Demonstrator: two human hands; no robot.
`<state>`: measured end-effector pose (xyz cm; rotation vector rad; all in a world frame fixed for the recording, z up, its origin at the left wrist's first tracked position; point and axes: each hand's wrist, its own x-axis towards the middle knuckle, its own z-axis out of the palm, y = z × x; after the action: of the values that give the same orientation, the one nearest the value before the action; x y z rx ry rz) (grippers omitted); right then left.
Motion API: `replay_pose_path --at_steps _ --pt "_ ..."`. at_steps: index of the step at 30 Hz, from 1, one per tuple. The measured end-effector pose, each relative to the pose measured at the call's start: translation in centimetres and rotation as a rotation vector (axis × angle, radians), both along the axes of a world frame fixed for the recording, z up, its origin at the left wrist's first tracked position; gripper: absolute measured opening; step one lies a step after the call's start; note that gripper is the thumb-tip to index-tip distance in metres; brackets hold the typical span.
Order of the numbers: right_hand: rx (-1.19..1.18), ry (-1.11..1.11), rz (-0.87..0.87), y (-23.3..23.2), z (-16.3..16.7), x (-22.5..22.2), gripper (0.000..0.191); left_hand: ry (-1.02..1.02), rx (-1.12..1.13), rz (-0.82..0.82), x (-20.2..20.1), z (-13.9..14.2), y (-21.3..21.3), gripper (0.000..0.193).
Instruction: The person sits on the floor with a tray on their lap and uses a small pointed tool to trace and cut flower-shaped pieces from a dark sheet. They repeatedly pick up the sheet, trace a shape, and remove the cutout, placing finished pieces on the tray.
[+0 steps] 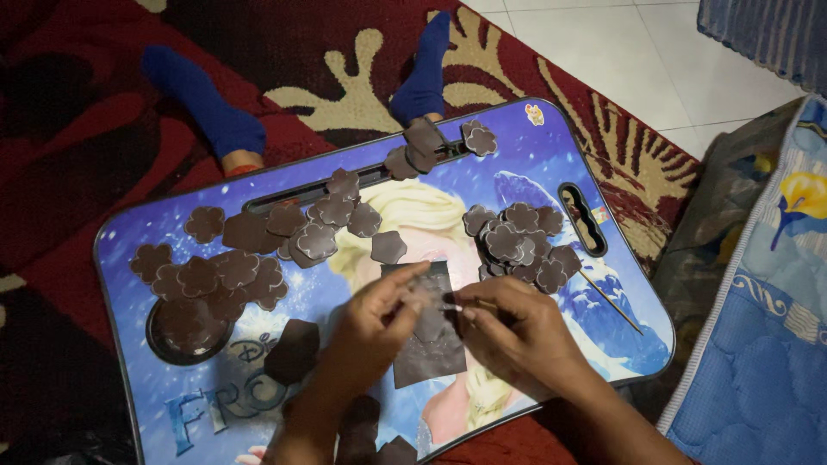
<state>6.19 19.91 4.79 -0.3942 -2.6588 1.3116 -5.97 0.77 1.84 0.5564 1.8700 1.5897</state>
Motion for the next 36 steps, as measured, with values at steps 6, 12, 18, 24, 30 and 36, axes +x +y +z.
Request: replay_pose_path --at_steps 6,12,18,24,30,36 --pt "-0.087 -0.001 0.027 -0.8 -0.8 -0.8 0.024 0.105 -0.134 -0.079 0.6 1.5 0.3 0.058" --pt "-0.014 0.078 0.004 -0.5 -0.6 -1.2 0.016 0.770 0.007 -0.163 0.2 2.0 -0.2 0.081" --pt "-0.024 -0.122 -0.121 0.5 -1.5 0.7 0.018 0.815 -0.328 -0.177 3.0 -0.1 0.4 0.075" --pt "-0.046 -0.017 -0.038 0.8 -2.1 1.2 0.015 0.633 -0.388 0.087 3.6 -1.8 0.9 0.045" --pt "-0.115 -0.094 -0.045 1.0 -2.6 1.2 0.020 0.404 -0.268 -0.132 1.9 0.1 -0.8 0.055" --pt "-0.353 -0.323 -0.084 -0.2 -2.6 1.2 0.023 0.406 -0.258 -0.307 1.3 1.2 -1.3 0.055"
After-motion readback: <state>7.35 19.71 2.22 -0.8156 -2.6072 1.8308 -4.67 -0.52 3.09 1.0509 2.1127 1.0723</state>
